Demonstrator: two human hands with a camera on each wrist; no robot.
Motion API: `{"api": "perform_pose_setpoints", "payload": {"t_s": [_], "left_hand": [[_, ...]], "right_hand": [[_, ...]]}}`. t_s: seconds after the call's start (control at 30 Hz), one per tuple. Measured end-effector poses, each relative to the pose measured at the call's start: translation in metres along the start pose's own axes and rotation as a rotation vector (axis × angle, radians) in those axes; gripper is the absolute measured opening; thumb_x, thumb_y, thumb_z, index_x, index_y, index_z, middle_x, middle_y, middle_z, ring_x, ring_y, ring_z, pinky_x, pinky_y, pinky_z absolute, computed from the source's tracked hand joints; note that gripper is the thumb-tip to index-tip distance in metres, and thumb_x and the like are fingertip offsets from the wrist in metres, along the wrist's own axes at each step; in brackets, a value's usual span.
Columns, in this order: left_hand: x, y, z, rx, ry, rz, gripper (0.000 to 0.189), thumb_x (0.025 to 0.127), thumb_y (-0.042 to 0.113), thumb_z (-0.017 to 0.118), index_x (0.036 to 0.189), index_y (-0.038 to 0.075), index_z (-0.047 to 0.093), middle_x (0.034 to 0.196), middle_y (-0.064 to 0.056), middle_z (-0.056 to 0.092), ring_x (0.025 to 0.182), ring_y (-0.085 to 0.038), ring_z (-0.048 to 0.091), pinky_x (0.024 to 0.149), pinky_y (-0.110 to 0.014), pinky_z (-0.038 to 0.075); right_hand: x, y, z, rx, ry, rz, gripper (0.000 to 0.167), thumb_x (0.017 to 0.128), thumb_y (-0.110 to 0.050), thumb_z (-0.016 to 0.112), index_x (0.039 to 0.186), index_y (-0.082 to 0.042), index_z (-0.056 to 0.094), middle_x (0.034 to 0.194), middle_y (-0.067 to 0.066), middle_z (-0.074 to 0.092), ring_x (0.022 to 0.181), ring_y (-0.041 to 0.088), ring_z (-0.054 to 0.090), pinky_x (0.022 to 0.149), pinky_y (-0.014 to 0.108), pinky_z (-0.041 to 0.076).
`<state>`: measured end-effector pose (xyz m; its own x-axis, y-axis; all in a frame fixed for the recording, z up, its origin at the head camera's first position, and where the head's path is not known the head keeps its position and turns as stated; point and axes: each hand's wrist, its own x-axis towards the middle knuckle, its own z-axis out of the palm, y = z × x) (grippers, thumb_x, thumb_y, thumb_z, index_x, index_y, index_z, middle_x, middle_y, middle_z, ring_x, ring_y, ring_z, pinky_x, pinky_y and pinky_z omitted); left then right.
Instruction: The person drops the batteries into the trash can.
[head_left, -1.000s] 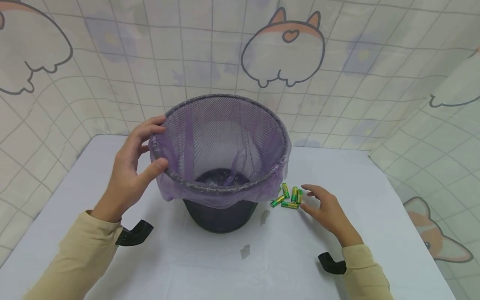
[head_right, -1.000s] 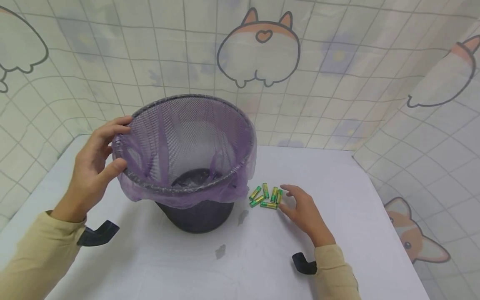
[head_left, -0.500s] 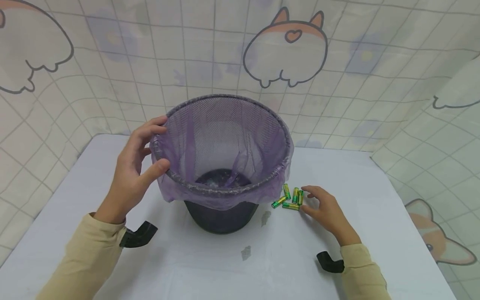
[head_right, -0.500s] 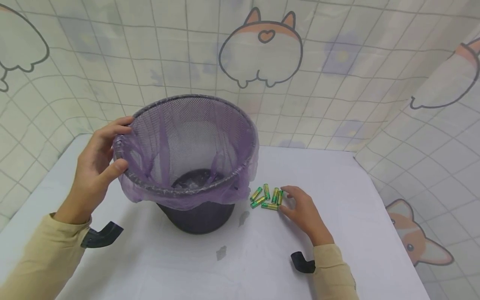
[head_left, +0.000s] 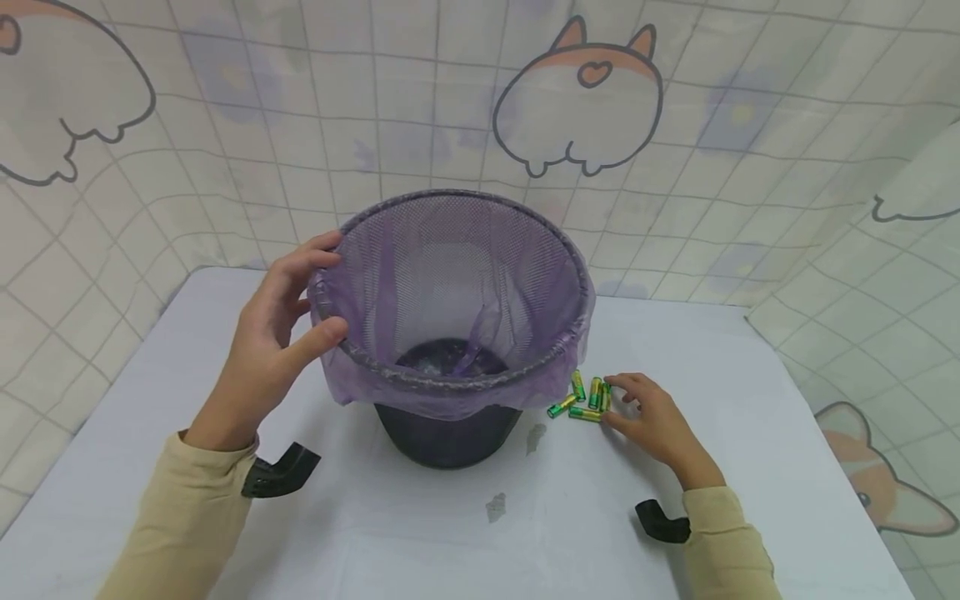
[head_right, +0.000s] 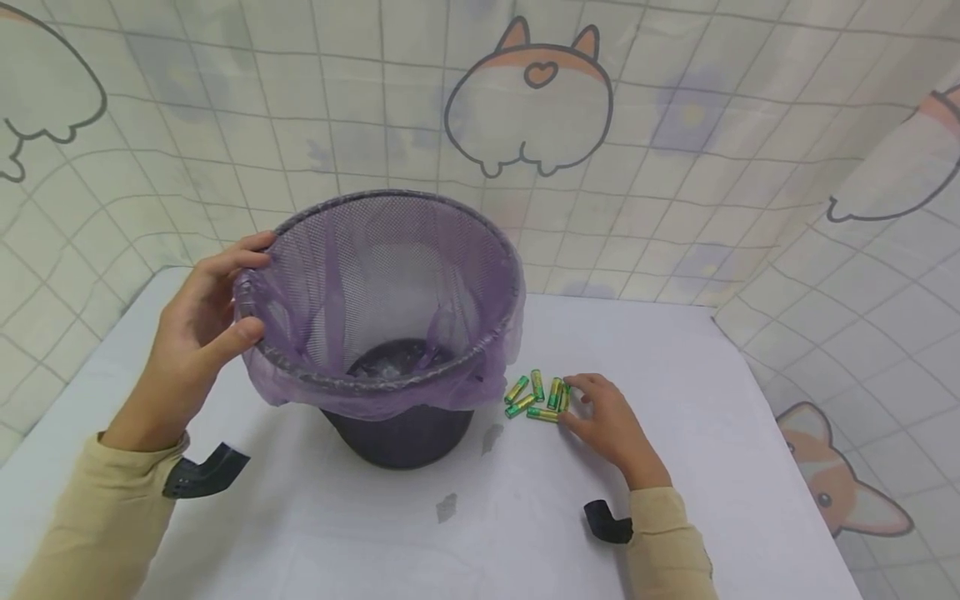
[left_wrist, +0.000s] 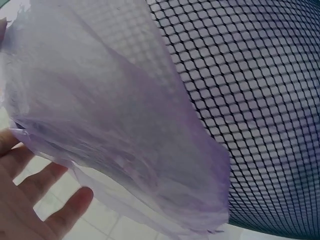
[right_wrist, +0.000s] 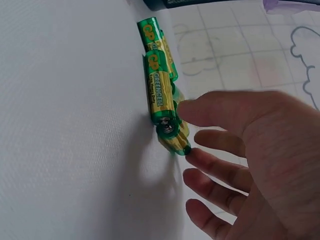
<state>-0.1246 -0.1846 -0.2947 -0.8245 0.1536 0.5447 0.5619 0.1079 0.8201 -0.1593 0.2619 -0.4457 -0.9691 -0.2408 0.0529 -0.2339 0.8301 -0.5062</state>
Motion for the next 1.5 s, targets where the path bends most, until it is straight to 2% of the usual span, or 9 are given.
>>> {"api": "perform_pose_setpoints", "payload": {"t_s": [0.2,0.37,0.67,0.83,1.17,1.33,1.5], "left_hand": [[0.001,0.004,-0.001,-0.012,-0.019,-0.049,0.055,0.085,-0.004,0.062,0.136,0.006,0.046,0.156,-0.006,0.034,0.146,-0.02,0.028,0.107,-0.032,0.029],[0.001,0.006,-0.002,-0.017,-0.03,-0.062,0.055,0.086,-0.003,0.062,0.137,0.007,0.046,0.156,-0.005,0.032,0.147,-0.02,0.027,0.106,-0.031,0.029],[0.001,0.009,-0.001,0.057,-0.028,-0.093,0.055,0.087,0.0,0.062,0.138,0.011,0.045,0.157,0.0,0.032,0.147,-0.018,0.026,0.106,-0.034,0.029],[0.001,0.009,-0.001,0.048,-0.02,-0.103,0.055,0.087,0.001,0.063,0.138,0.01,0.045,0.157,0.001,0.032,0.147,-0.017,0.027,0.107,-0.034,0.03],[0.0,0.008,0.0,-0.031,0.001,-0.095,0.055,0.086,-0.001,0.063,0.137,0.007,0.045,0.157,-0.002,0.032,0.147,-0.019,0.027,0.108,-0.033,0.029],[-0.002,0.009,0.001,-0.044,0.005,-0.106,0.056,0.086,-0.001,0.063,0.138,0.008,0.045,0.157,-0.001,0.032,0.147,-0.017,0.025,0.109,-0.036,0.027],[-0.002,0.008,0.001,-0.054,0.005,-0.102,0.056,0.086,-0.001,0.063,0.138,0.008,0.044,0.157,-0.001,0.032,0.147,-0.018,0.026,0.108,-0.034,0.027]], "right_hand": [[-0.002,0.001,-0.002,0.011,-0.019,0.021,0.053,0.081,-0.009,0.069,0.132,-0.005,0.056,0.132,0.016,0.056,0.101,0.028,0.059,0.085,0.049,0.05],[-0.001,0.001,-0.003,0.003,-0.028,0.038,0.056,0.079,-0.007,0.072,0.133,-0.004,0.055,0.13,0.017,0.056,0.099,0.027,0.058,0.082,0.046,0.048],[0.002,0.004,-0.003,-0.024,-0.022,0.035,0.057,0.079,-0.01,0.075,0.131,-0.002,0.055,0.127,0.018,0.058,0.095,0.026,0.058,0.078,0.042,0.047],[0.003,0.005,-0.003,-0.018,-0.018,0.036,0.057,0.078,-0.013,0.077,0.13,-0.002,0.057,0.126,0.017,0.058,0.093,0.025,0.057,0.076,0.038,0.046],[0.005,0.007,0.001,0.001,0.018,0.033,0.052,0.077,-0.013,0.078,0.125,-0.003,0.06,0.121,0.016,0.061,0.092,0.025,0.058,0.075,0.037,0.045],[0.002,0.009,0.003,0.023,0.045,0.061,0.052,0.077,-0.016,0.079,0.124,-0.005,0.059,0.115,0.014,0.062,0.088,0.022,0.054,0.073,0.034,0.041],[-0.002,0.011,0.002,0.05,0.078,0.104,0.054,0.079,-0.019,0.079,0.127,-0.007,0.058,0.12,0.013,0.062,0.089,0.021,0.052,0.072,0.032,0.04]]}}
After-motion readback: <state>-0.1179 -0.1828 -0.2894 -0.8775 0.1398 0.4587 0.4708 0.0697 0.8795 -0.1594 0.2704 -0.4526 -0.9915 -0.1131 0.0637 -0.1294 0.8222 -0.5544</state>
